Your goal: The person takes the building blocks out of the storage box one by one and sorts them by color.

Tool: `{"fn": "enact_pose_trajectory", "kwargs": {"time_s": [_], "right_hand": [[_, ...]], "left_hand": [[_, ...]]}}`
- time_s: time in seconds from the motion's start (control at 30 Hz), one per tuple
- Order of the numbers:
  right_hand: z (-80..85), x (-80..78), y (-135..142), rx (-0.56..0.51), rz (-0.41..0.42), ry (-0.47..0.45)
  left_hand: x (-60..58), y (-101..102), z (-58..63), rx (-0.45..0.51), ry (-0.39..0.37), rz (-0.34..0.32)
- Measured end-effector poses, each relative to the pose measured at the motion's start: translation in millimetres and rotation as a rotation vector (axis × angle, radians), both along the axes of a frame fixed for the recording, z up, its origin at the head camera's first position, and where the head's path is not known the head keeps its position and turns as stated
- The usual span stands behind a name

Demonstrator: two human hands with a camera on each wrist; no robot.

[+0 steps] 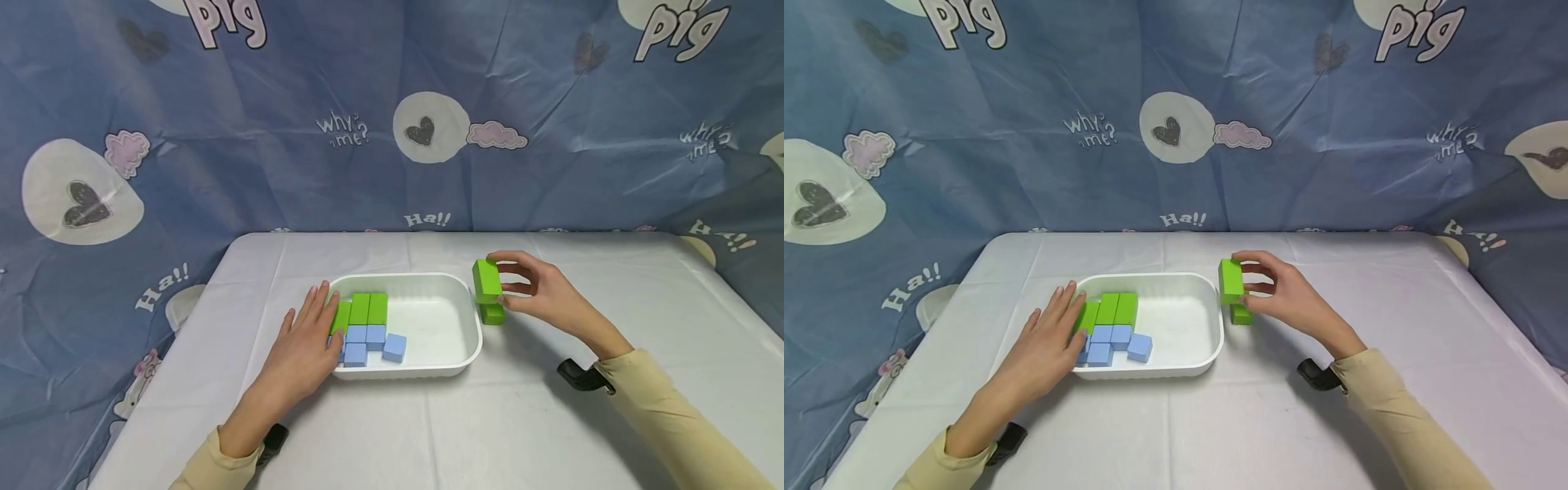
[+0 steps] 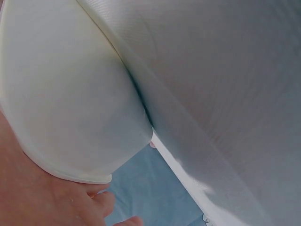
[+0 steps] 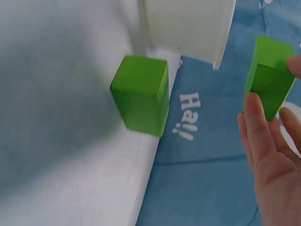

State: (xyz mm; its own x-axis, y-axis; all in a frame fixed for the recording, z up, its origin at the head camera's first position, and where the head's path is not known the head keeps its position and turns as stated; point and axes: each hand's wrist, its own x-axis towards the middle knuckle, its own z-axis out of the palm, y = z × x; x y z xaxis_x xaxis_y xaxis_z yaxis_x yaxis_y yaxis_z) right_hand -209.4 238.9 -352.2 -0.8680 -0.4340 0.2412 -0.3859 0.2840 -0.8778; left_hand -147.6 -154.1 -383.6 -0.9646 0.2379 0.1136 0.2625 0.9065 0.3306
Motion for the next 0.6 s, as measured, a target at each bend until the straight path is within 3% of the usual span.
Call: {"fn": "enact_pose_trajectory", "kwargs": {"time_s": [0.6], "right_hand": [[-10.1,-4.7,42,0.035,-0.029,-0.054]], "left_hand": [[-0.5,0,-0.7,0.016,-0.008,0.001]]}}
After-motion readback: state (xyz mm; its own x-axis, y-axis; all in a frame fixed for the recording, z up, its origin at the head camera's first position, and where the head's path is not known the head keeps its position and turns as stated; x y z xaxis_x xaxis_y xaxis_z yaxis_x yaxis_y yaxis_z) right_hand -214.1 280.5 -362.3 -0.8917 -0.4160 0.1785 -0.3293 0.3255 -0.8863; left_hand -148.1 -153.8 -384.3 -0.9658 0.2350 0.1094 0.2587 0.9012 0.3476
